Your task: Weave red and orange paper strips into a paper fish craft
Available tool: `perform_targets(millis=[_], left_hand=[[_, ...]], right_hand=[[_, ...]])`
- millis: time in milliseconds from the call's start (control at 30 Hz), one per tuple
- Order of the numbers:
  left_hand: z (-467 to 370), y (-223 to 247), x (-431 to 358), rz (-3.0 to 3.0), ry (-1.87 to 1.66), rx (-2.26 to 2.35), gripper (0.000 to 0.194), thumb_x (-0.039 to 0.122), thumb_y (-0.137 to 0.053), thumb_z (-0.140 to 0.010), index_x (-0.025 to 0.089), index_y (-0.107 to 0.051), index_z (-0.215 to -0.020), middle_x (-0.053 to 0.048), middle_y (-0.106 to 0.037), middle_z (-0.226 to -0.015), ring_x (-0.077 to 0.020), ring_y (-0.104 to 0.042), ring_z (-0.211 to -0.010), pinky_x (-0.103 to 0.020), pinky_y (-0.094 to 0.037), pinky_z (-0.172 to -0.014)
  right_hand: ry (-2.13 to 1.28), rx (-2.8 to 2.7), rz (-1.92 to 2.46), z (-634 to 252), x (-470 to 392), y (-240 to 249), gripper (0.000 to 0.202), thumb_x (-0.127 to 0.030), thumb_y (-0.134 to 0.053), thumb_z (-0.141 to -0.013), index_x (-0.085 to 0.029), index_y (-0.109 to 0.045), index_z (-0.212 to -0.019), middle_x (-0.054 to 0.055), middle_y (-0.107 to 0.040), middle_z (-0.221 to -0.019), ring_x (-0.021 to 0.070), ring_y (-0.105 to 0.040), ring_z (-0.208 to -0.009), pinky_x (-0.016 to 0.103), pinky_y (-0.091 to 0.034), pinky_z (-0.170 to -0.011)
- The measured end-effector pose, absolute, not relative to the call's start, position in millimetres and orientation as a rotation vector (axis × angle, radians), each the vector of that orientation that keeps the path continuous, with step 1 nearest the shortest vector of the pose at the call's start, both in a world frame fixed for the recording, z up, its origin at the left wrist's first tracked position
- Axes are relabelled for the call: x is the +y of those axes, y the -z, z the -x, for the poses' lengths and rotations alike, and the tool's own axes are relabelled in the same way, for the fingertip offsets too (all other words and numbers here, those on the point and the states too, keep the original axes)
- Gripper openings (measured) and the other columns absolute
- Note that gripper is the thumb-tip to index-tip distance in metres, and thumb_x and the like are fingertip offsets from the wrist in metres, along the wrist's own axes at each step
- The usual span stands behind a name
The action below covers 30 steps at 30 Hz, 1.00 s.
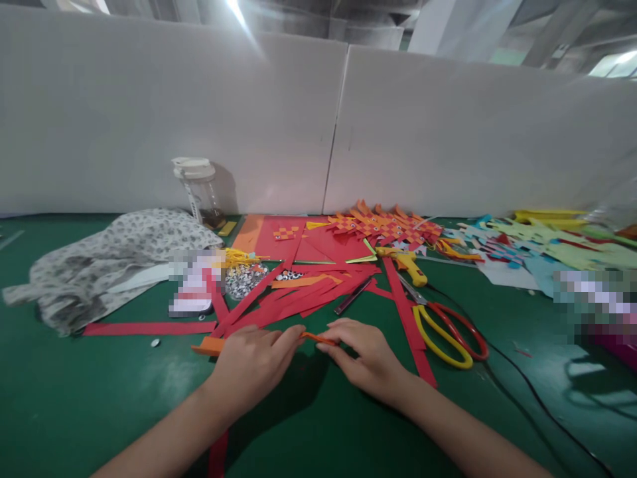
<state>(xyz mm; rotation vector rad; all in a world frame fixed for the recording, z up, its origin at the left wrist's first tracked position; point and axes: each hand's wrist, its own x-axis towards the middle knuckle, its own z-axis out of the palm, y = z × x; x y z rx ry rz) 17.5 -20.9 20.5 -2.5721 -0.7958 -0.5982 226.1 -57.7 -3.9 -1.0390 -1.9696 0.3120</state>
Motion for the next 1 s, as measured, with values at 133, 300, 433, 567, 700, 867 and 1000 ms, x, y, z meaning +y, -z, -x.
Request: perform_targets(millis=[133, 300, 433, 567, 700, 867, 1000], left_hand=[[-17, -20, -21, 2.609, 0.605, -0.754, 0.019, 0.019, -0.039, -0.091, 0.021, -0.058, -0.09, 0.005, -0.06, -0.053, -0.0138, -0.054, -0.041, -0.027, -0.03, -0.043], [-17, -23, -21, 2.668, 0.57, -0.647, 0.02, 0.019, -0.038, -0.092, 0.019, -0.058, -0.092, 0.003, -0.061, -0.056, -0.0133, -0.057, -0.047, -0.027, -0.033, -0.046], [-18, -24, -25, 2.69, 0.554, -0.687, 0.033, 0.039, -0.043, -0.092, 0.017, -0.051, -0.115, 0.001, -0.064, -0.062, -0.0153, -0.059, -0.049, -0.027, -0.036, -0.046], [-21, -23, -27, 2.722, 0.453, -0.652, 0.03, 0.038, -0.044, -0.092, 0.017, -0.05, -0.114, 0.001, -0.065, -0.068, -0.0159, -0.059, -0.05, -0.028, -0.036, -0.045], [-20, -21, -26, 2.723, 0.462, -0.577, 0.017, 0.015, -0.041, -0.092, 0.018, -0.05, -0.106, 0.004, -0.061, -0.062, -0.0137, -0.056, -0.047, -0.027, -0.033, -0.044], [-21, -23, -28, 2.744, 0.499, -0.601, 0.019, 0.006, -0.035, -0.089, 0.017, -0.05, -0.094, 0.002, -0.064, -0.071, -0.0129, -0.058, -0.051, -0.027, -0.034, -0.046], [-21, -25, -31, 2.761, 0.532, -0.589, 0.022, 0.004, -0.033, -0.088, 0.017, -0.051, -0.091, 0.002, -0.063, -0.068, -0.0134, -0.058, -0.05, -0.028, -0.034, -0.046]], right_hand=[[-0.401, -2.075, 0.942, -219, -63, 1, 0.013, -0.024, -0.053, -0.09, -0.019, -0.06, -0.081, 0.002, -0.066, -0.069, 0.0144, -0.061, -0.067, 0.026, -0.049, -0.071], [-0.311, -2.221, 0.898, -219, -63, 1, 0.02, -0.019, -0.045, -0.092, -0.019, -0.058, -0.078, 0.002, -0.065, -0.068, 0.0144, -0.061, -0.065, 0.032, -0.047, -0.087], [-0.192, -2.148, 0.961, -227, -58, 5, 0.016, -0.015, -0.044, -0.091, -0.019, -0.059, -0.087, 0.004, -0.068, -0.077, 0.017, -0.061, -0.072, 0.033, -0.049, -0.08], [-0.151, -2.082, 0.999, -232, -55, 6, 0.018, -0.011, -0.045, -0.089, -0.019, -0.06, -0.093, 0.004, -0.069, -0.082, 0.0179, -0.061, -0.075, 0.032, -0.049, -0.076], [-0.199, -2.096, 1.036, -229, -54, 5, 0.017, -0.013, -0.044, -0.09, -0.019, -0.06, -0.092, 0.004, -0.069, -0.083, 0.0176, -0.061, -0.075, 0.032, -0.049, -0.074], [-0.148, -2.194, 0.969, -227, -57, 2, 0.02, -0.016, -0.04, -0.093, -0.018, -0.059, -0.088, 0.006, -0.068, -0.078, 0.0179, -0.06, -0.073, 0.032, -0.05, -0.074], [-0.091, -2.265, 0.894, -229, -58, -1, 0.022, -0.017, -0.037, -0.094, -0.018, -0.058, -0.088, 0.006, -0.067, -0.076, 0.0178, -0.06, -0.072, 0.032, -0.05, -0.073]])
